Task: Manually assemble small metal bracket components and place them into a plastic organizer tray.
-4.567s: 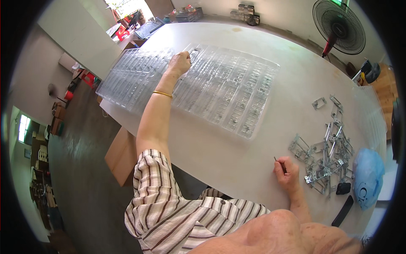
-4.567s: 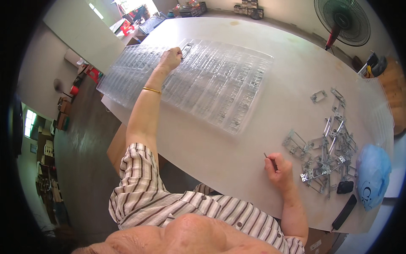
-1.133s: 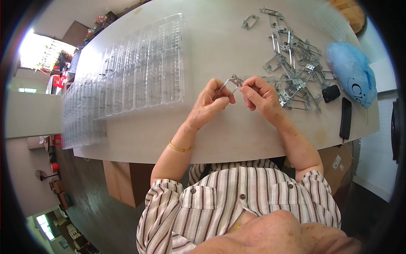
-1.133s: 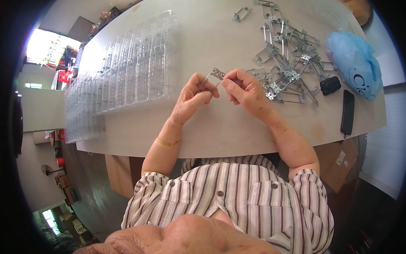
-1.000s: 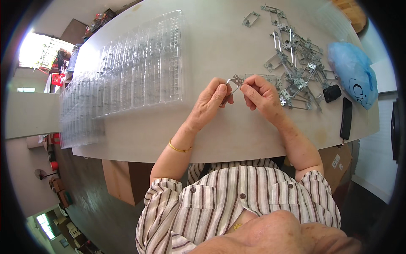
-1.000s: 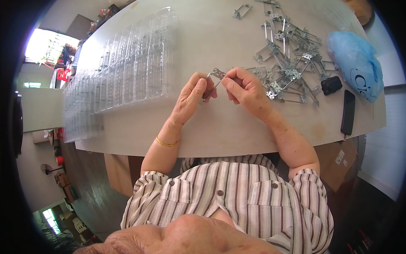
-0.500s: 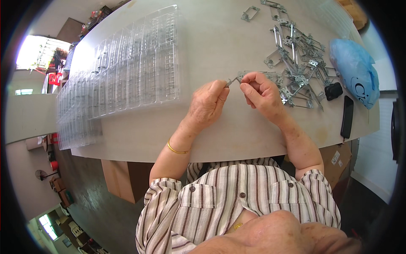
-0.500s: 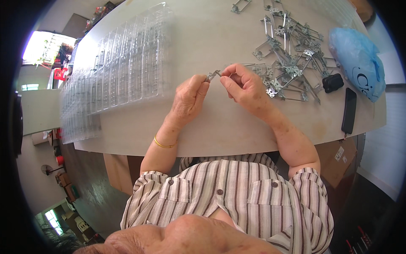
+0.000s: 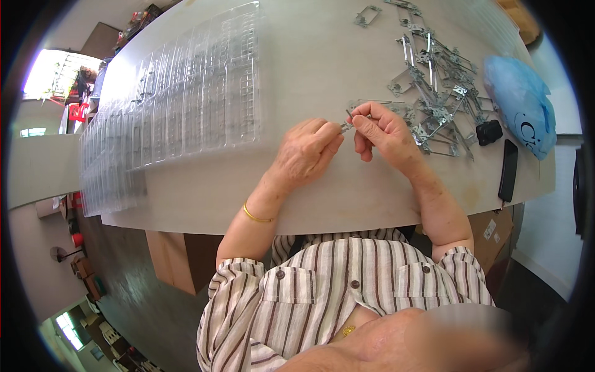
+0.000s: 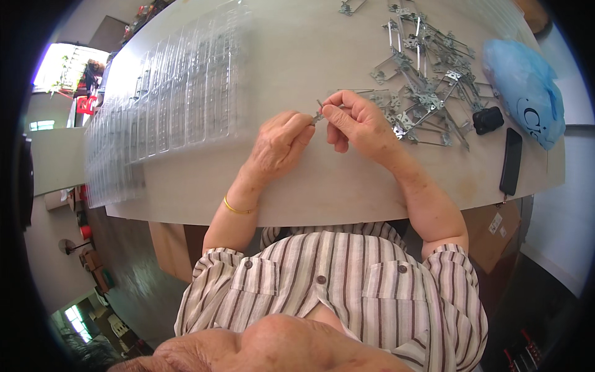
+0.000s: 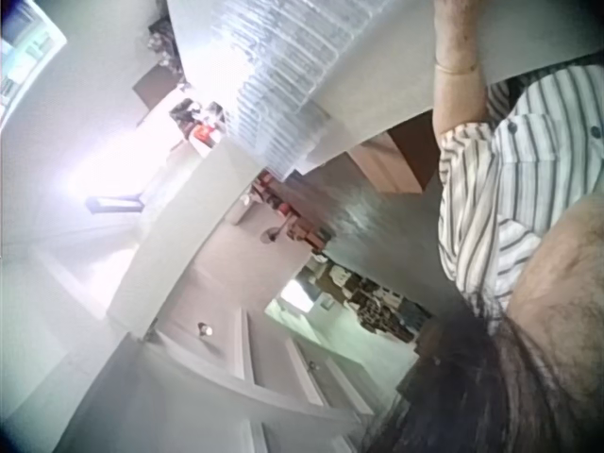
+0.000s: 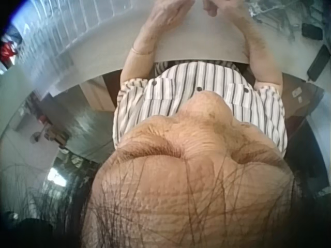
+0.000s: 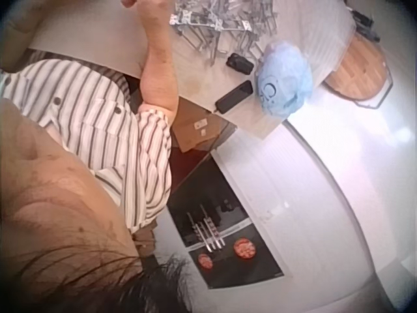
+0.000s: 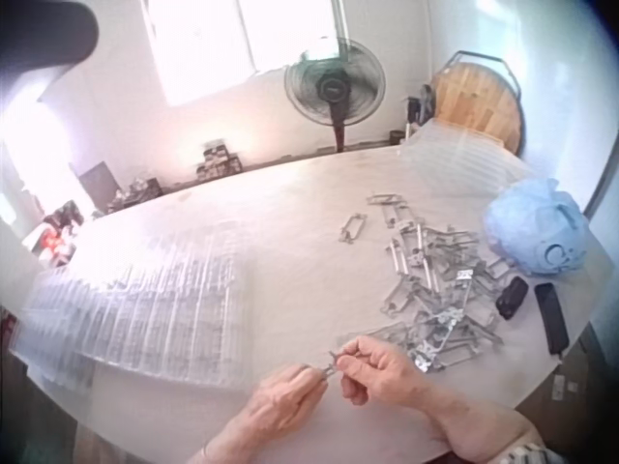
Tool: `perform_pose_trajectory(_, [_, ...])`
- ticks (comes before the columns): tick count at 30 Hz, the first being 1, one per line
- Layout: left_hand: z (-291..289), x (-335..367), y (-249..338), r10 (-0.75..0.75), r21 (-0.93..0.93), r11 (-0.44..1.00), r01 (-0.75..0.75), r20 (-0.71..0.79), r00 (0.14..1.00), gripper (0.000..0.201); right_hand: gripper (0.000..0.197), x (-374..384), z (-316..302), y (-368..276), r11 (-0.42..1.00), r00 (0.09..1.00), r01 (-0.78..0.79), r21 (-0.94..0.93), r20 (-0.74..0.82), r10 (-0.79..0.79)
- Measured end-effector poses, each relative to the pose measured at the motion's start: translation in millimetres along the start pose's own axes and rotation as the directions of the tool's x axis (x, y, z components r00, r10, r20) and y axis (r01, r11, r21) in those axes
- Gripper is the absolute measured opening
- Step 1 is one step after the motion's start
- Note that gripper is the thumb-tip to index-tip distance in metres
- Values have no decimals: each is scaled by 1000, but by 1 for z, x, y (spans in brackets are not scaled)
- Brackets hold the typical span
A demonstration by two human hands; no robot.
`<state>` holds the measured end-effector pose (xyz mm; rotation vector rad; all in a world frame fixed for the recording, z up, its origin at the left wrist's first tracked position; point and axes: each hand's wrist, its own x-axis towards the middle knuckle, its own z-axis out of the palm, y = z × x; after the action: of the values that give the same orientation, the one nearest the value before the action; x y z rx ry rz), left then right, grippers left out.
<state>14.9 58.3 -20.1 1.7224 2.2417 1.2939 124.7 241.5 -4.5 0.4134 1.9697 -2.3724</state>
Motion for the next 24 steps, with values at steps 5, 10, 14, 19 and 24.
perform_pose_trajectory(5, [-1, -1, 2, 16, 26, 1000, -18, 73, 997, 5, 18, -5, 6, -7, 982, 994, -63, -178, -100, 45])
perform_pose_trajectory(10, [3, -1, 3, 46, 6, 999, -47, 162, 986, 5, 19, -1, -2, 11, 930, 965, 139, -341, -164, -205])
perform_pose_trajectory(14, [4, -6, 4, -202, -298, 929, 219, 86, 976, 14, 17, -1, -4, 3, 958, 943, 165, -235, -246, -223])
perform_pose_trajectory(19, [-4, -3, 2, -519, -585, 648, 488, 131, 845, 24, 14, -2, 3, -4, 981, 981, 70, -178, -165, -100])
perform_pose_trajectory(24, [-1, -3, 1, -486, -565, 704, 431, 59, 872, 22, 12, -2, 4, 1, 970, 989, 71, -234, -108, -99])
